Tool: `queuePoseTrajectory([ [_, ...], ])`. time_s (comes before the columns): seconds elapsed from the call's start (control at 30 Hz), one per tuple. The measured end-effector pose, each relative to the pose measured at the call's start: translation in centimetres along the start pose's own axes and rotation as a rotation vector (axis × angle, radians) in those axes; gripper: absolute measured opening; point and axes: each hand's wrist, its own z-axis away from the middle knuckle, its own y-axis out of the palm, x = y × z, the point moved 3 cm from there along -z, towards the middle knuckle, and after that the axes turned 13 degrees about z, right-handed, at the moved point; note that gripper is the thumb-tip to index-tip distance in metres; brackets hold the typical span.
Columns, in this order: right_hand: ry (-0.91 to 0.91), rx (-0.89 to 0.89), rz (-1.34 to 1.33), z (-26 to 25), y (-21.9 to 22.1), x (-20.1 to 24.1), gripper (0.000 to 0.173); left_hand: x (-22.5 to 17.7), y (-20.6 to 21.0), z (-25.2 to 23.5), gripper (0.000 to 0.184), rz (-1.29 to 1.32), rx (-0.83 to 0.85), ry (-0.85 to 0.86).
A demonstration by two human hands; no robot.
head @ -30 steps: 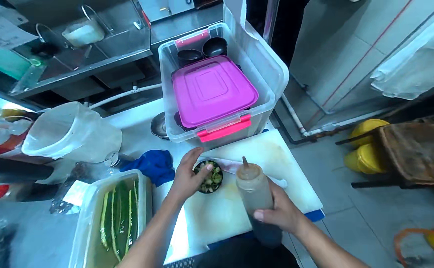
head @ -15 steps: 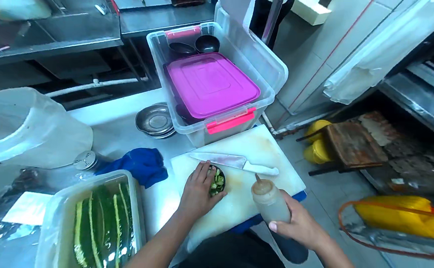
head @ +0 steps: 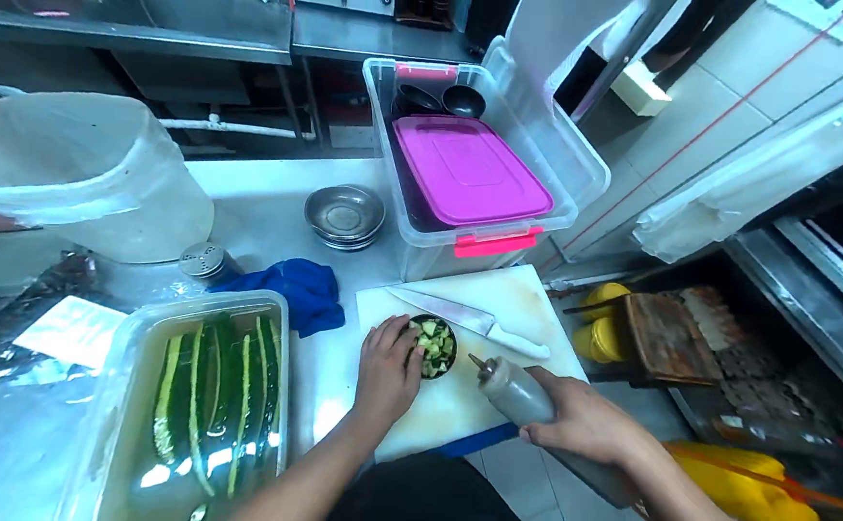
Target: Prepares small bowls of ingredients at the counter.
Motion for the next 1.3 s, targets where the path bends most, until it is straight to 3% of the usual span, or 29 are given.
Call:
queuePoseTrajectory([
  [0.1,-0.026,0.066,0.187,-0.1,-2.0,1.6,0.086,-0.7,-0.3,0.7,0.039,-0.019,0.112,-0.136],
  [0.3,-0.060,0.071,0.359,-1.7,-5.5,5.4,0.076,-0.9,-2.4,1.8,0.033,0.017,0.078,-0.242],
  [0.5,0.043,0.054,0.450,-2.1,-7.9,5.4,0.068,-0.4,-8.1,6.5,0.035,0.092,-0.106,-0.069],
  [0.7,-0.095,0.106,0.553,-1.2,-7.7,7.3,0.067,-0.3,-13.3,10.8,0.030,0.134,-0.266,-0.078],
  [0.87,-0.091,0.063,0.564,-2.5,-8.8,9.3,0.061,-0.6,-13.9,11.5,0.029,0.153,-0.323,-0.037],
  [1.03,-0.015,0.043,0.605,-2.8,-10.0,8.4,0.064,-0.4,-14.4,12.3,0.028,0.166,-0.343,-0.039],
  [1.3,-0.120,0.117,0.662,-2.5,-9.0,11.0,0.063,0.4,-14.8,12.9,0.027,0.184,-0.357,-0.058],
])
